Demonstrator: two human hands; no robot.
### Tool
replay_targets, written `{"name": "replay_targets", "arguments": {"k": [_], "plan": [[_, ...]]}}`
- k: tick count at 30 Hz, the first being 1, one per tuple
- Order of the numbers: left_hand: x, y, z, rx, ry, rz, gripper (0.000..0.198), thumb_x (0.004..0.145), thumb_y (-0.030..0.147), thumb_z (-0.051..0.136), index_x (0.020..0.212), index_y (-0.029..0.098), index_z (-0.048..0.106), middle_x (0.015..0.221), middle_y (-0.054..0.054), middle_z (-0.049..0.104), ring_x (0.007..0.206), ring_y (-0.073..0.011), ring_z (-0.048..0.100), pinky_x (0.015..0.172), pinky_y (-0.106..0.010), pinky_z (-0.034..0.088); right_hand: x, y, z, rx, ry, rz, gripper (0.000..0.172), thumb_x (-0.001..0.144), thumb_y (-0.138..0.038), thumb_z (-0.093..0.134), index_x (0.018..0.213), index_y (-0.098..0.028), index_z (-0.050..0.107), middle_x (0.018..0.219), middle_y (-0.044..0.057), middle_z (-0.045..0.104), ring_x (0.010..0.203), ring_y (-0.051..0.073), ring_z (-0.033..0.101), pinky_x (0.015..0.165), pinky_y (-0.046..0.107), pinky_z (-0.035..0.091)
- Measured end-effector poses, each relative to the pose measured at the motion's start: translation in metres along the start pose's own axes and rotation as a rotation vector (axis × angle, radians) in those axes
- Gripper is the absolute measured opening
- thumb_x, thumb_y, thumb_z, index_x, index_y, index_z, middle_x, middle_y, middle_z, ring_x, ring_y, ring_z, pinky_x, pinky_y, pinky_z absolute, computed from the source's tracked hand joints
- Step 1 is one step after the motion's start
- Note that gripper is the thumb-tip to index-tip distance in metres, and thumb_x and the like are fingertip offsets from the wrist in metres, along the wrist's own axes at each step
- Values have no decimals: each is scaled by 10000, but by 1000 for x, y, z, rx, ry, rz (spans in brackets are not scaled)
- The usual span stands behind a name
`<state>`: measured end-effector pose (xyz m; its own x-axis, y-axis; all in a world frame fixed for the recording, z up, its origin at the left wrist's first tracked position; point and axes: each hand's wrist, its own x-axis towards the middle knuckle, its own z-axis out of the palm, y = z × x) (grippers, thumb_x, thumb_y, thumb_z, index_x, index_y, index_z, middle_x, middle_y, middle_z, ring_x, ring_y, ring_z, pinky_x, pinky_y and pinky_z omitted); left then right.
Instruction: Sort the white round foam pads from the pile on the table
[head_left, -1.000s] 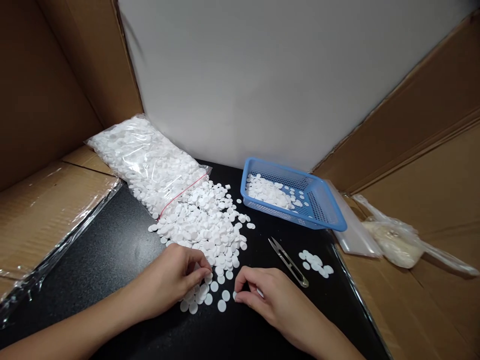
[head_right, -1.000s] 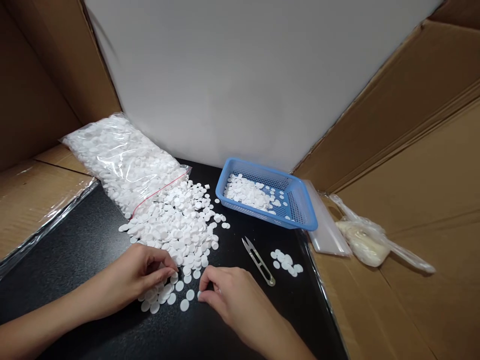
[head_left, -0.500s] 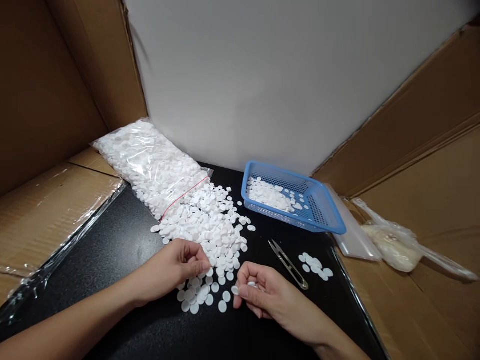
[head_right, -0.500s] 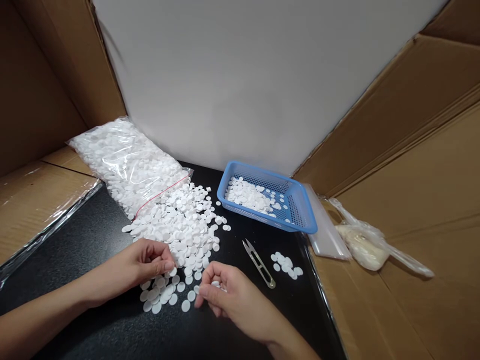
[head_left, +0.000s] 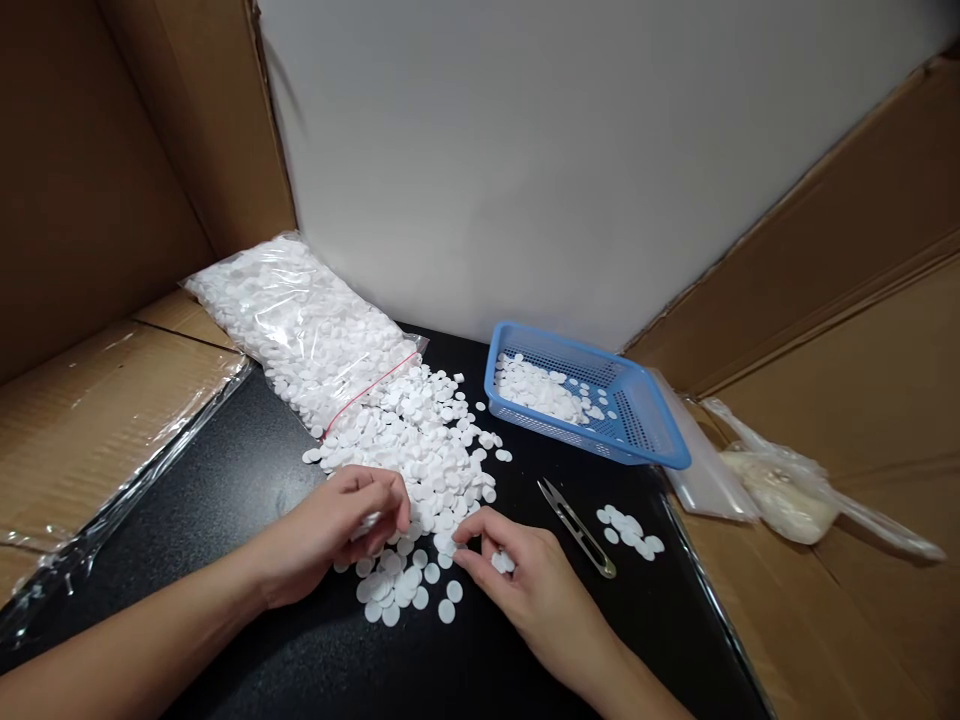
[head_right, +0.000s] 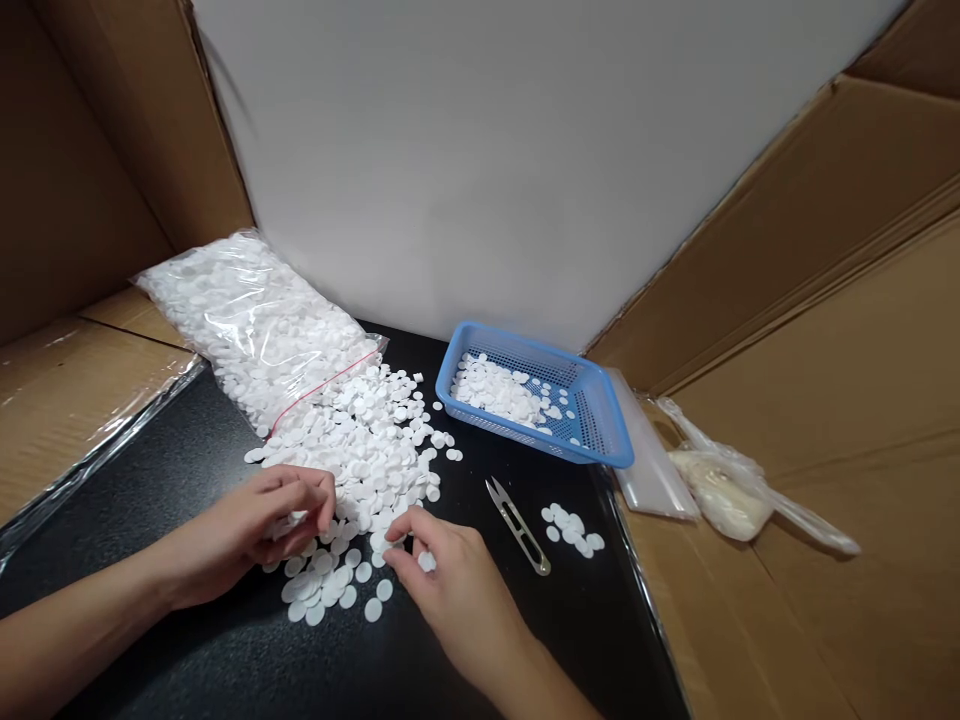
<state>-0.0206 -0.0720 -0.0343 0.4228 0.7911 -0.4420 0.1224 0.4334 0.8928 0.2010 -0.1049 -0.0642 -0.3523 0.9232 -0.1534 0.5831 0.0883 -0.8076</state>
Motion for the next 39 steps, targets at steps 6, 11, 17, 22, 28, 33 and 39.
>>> {"name": "replay_targets", "arguments": {"k": [6,11,17,22,28,33,39], "plan": [[-5,-6,2,743,-44,161,199,917,321,564,879,208,723,607,47,569,556,-118,478,533,-225,295,2,0,5,-166,-26,-48,118,925,-154,567,831,-225,565,660,-57,457,568,132,452,541,223,305],[-3,-17,3,1210,-75,349,205,948,158,543,933,250,725,820,9,737,705,-170,646,571,-263,282,4,-3,3,-252,-37,-2,64,948,-187,578,946,-239,542,678,-62,458,560,143,455,537,233,276],[-2,-21,4,1492,-91,539,204,886,41,604,908,227,685,769,11,692,662,-182,633,536,-294,253,4,-7,-2,-182,-71,-3,124,952,-171,546,857,-240,506,667,-58,469,594,149,456,574,256,262],[-4,-20,3,1651,-127,689,156,898,63,636,965,202,663,769,1,674,656,-195,621,522,-320,283,-1,0,-12,359,-137,45,192,968,-360,511,832,-234,461,738,-32,543,612,131,421,581,253,303],[-4,-18,7,1782,-152,762,106,915,80,627,948,175,660,772,-10,669,657,-204,610,499,-333,298,-4,-2,-16,656,-172,75,200,819,-305,631,785,-231,448,702,-38,568,558,102,349,525,230,281],[-1,-18,8,1613,-115,664,137,937,91,570,888,177,665,772,-25,670,648,-187,598,510,-292,289,-7,-3,-8,142,-95,0,81,863,-202,627,783,-201,635,660,-53,450,615,122,421,576,235,323],[4,-14,3,970,-2,240,220,935,262,546,865,186,740,670,14,651,571,-128,537,526,-215,322,-8,-5,-2,-129,-130,-47,125,873,-105,645,883,-225,681,676,-56,488,603,125,467,581,233,317]]}}
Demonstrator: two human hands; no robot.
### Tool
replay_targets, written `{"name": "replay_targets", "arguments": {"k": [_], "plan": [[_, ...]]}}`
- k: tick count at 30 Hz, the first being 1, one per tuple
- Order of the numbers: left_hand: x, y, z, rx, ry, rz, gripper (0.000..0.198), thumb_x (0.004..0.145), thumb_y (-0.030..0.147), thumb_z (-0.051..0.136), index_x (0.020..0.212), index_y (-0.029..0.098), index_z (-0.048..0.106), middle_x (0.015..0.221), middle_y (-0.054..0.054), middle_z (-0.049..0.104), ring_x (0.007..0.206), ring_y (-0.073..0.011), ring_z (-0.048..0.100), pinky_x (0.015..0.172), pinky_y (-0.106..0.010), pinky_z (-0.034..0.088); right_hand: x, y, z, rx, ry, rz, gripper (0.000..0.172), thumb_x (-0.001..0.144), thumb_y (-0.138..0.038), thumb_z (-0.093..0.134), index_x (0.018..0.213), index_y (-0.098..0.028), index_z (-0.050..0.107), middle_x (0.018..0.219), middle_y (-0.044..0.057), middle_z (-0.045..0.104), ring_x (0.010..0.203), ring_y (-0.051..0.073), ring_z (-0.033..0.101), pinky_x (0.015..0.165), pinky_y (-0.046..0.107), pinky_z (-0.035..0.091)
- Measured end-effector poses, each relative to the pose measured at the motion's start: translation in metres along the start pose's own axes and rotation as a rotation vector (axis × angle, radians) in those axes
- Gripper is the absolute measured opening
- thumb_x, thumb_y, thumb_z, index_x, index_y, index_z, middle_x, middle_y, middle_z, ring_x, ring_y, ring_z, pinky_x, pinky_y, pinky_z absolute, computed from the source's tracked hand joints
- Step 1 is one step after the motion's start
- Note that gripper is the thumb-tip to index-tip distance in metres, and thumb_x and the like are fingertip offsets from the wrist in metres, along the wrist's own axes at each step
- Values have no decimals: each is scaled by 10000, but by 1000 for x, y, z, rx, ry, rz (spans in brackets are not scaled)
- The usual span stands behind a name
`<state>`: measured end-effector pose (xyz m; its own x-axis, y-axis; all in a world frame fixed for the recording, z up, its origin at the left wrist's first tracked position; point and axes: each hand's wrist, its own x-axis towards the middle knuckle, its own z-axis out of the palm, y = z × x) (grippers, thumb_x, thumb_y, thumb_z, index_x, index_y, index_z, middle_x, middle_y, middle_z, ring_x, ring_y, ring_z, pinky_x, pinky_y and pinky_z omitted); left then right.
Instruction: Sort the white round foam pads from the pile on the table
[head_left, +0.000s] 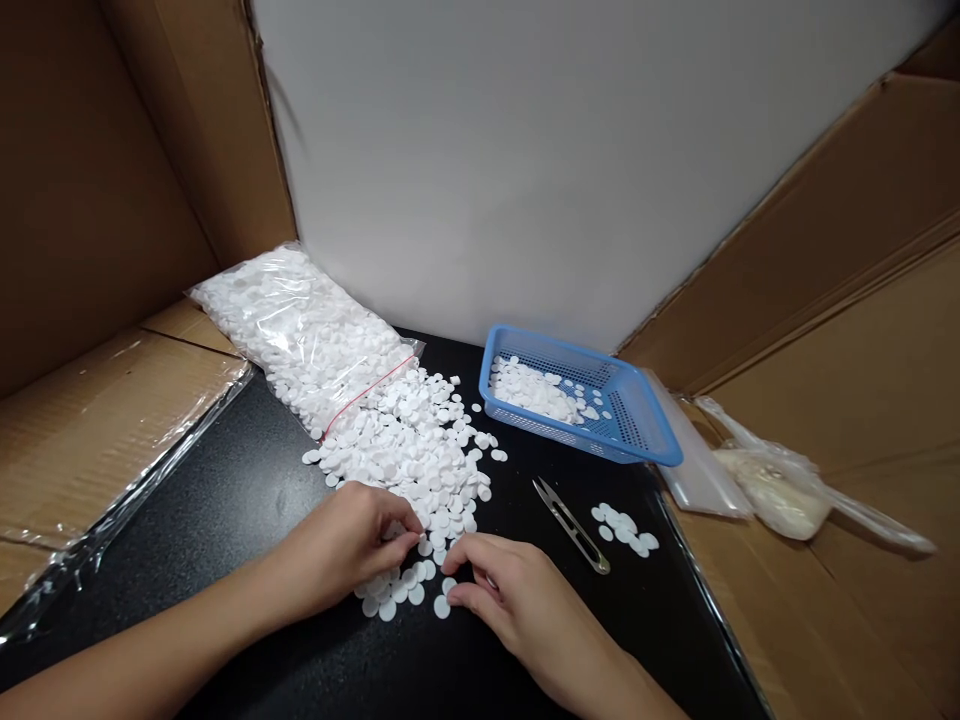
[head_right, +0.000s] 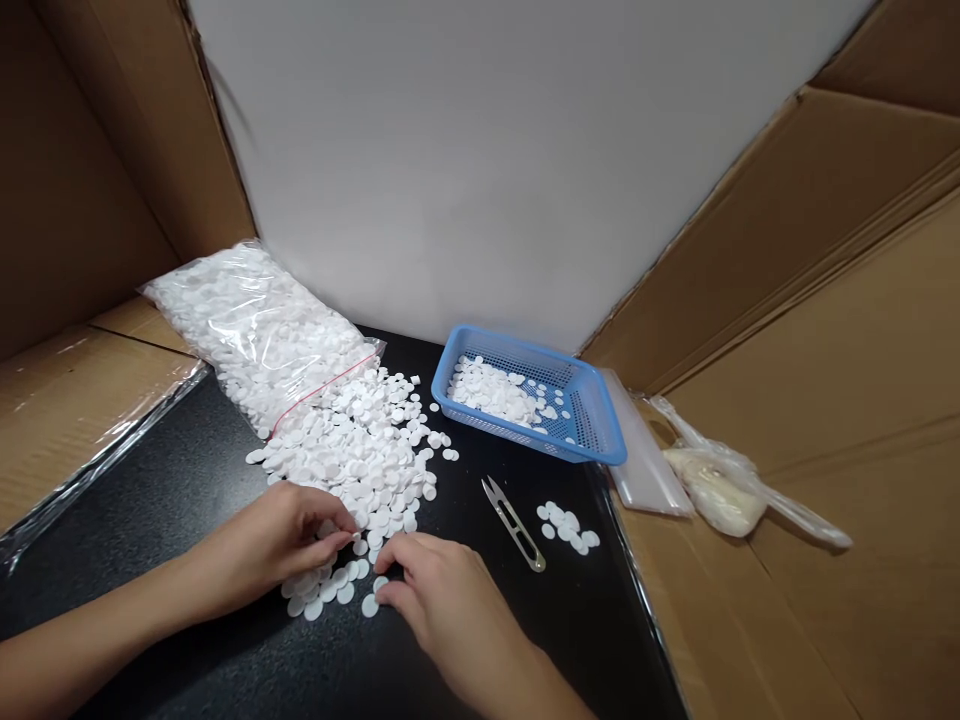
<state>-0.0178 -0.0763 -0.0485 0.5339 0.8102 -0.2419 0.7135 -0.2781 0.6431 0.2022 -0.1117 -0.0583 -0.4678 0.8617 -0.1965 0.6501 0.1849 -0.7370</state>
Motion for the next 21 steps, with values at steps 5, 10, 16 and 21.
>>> {"name": "replay_targets", "arguments": {"k": [5,10,16,21], "plan": [[1,3,-6,-506,-34,-206,333,818,445,635,826,127,734,526,57,466,498,-104,346,469,-218,240,1,-5,-5,65,-9,45,156,846,-92,636,758,-219,612,660,-63,476,610,118,444,578,233,286],[-1,10,-11,-827,-59,-304,205,699,346,688,719,156,611,527,77,458,477,-71,282,457,-206,184,2,3,-10,529,-27,114,178,863,-305,621,762,-211,509,662,-61,471,574,105,359,544,227,275],[-4,8,-12,-1204,-80,-291,74,665,246,558,668,182,520,581,-25,658,407,-53,284,413,-213,99,4,7,-8,960,-101,152,278,810,-377,644,809,-241,401,676,-45,589,477,71,252,474,219,177],[-2,5,-10,-1165,-2,-238,206,718,340,520,586,190,471,575,-34,627,405,-72,322,393,-221,79,-1,-2,-1,402,-22,112,50,831,-215,651,825,-204,603,667,-62,477,622,116,430,595,230,330]]}}
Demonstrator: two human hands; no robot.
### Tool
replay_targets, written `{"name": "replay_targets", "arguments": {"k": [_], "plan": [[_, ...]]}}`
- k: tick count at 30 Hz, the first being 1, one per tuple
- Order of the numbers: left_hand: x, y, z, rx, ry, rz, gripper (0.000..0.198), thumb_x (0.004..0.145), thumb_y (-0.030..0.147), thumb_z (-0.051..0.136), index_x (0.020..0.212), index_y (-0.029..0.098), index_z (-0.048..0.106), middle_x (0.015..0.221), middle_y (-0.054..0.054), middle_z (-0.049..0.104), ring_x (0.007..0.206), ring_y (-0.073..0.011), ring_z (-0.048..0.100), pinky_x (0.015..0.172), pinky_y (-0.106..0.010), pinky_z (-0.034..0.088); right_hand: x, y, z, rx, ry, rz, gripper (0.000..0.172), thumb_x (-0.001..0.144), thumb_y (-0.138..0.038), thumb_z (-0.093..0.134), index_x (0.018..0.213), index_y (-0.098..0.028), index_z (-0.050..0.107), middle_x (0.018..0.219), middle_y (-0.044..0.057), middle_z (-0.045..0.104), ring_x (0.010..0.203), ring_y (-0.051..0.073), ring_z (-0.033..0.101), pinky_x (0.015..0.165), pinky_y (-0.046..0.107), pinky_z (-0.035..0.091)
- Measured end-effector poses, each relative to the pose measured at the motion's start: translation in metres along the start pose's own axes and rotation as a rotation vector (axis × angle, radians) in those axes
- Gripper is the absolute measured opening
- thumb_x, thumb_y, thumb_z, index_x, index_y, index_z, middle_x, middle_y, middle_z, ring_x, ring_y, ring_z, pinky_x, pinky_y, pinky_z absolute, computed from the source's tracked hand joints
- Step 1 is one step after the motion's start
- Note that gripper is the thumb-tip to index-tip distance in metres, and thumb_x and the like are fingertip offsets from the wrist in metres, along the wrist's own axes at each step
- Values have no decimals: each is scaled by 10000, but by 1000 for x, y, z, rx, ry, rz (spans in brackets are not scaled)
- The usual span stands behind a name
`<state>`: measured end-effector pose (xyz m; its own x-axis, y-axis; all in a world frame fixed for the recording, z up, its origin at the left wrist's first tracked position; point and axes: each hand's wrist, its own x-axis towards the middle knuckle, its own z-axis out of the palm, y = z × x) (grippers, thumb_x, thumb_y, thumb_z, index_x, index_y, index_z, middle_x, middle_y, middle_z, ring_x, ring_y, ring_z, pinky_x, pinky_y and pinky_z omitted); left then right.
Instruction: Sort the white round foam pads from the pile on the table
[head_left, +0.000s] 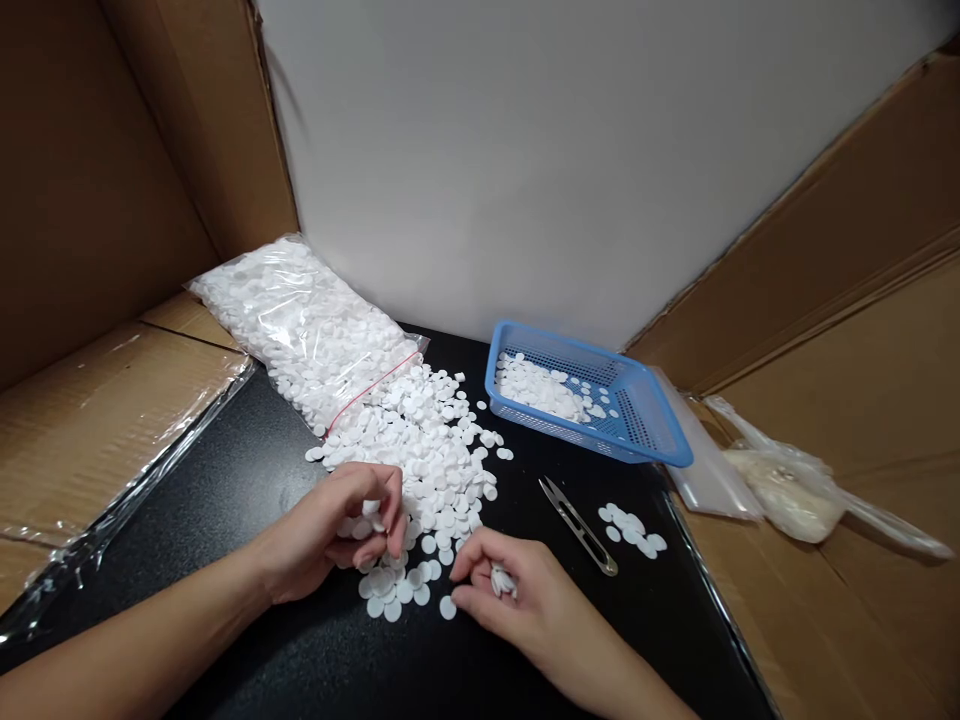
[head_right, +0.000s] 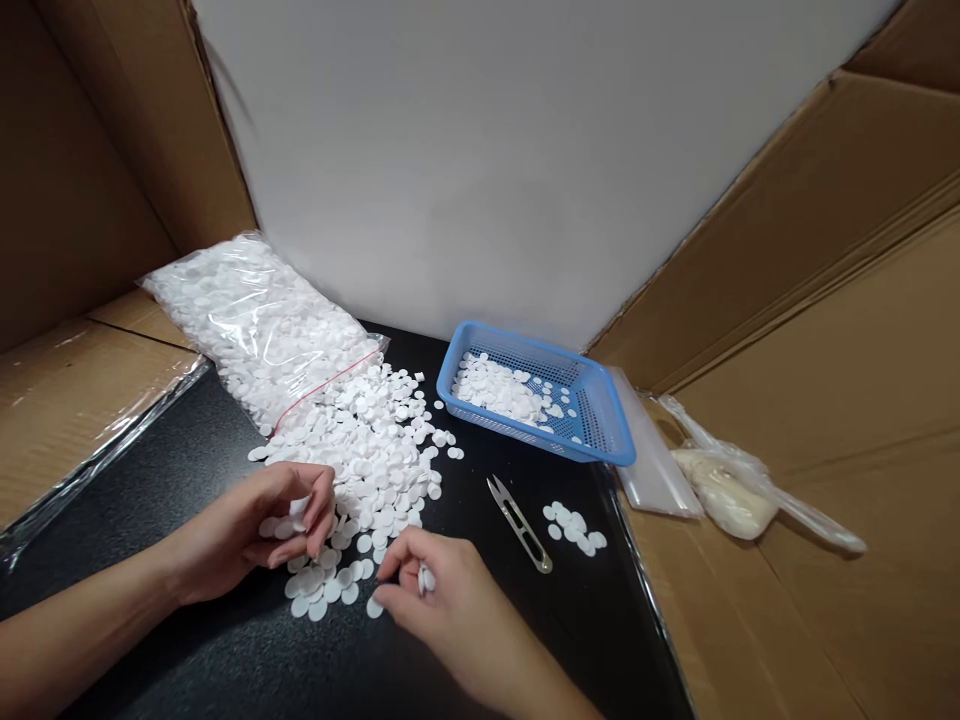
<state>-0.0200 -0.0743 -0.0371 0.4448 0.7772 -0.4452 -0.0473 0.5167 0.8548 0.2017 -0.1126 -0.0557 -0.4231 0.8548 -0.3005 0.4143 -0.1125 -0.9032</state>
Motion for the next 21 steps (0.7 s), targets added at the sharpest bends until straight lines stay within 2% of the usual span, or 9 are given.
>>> {"name": "replay_targets", "arguments": {"k": [2,4,8,11,13,15,18,21], "plan": [[0,-1,1,164,12,14,379,803,420,550,521,193,435,489,11,519,421,-75,301,408,-220,137,-2,-1,5,-176,1,-15,75,818,-157,687,822,-212,635,648,-72,452,602,114,436,578,225,320],[0,-2,2,387,-8,36,456,840,459,592,506,193,434,466,49,430,453,-86,317,443,-218,215,-3,-2,8,-301,2,-44,110,820,-125,702,820,-222,651,644,-73,456,587,113,444,558,219,308],[-4,-5,3,884,-44,80,244,852,409,674,742,200,615,546,67,488,520,-122,414,494,-224,249,-2,0,8,-360,2,-61,122,840,-128,691,774,-222,650,595,-85,420,537,102,415,522,211,284],[-7,-6,4,1168,-20,90,138,836,358,732,881,237,683,572,61,552,527,-141,467,516,-235,222,1,5,5,-331,81,-71,100,841,-145,676,767,-206,648,563,-94,364,521,100,393,522,211,285],[-8,-6,5,1245,-12,89,121,846,339,731,928,255,703,601,46,601,540,-156,510,531,-239,222,3,8,2,-329,141,-98,86,849,-159,660,772,-198,657,562,-90,362,529,104,400,531,216,293],[-8,-7,6,1267,-14,82,106,862,319,712,953,266,715,614,37,631,544,-165,533,539,-242,229,3,10,-2,-318,121,-111,88,867,-191,651,786,-196,685,569,-80,387,537,108,407,534,221,295],[-8,-7,7,1254,-31,75,50,868,276,685,899,264,721,606,39,633,533,-159,525,540,-243,239,1,10,-9,-273,44,-68,165,899,-258,629,767,-200,710,570,-62,440,543,114,420,522,227,290],[-9,-6,6,1195,-69,85,40,853,234,671,819,246,689,592,51,594,521,-139,487,530,-238,238,0,10,-15,-280,115,-28,230,933,-302,571,764,-200,689,564,-55,440,537,122,412,507,232,279]]}}
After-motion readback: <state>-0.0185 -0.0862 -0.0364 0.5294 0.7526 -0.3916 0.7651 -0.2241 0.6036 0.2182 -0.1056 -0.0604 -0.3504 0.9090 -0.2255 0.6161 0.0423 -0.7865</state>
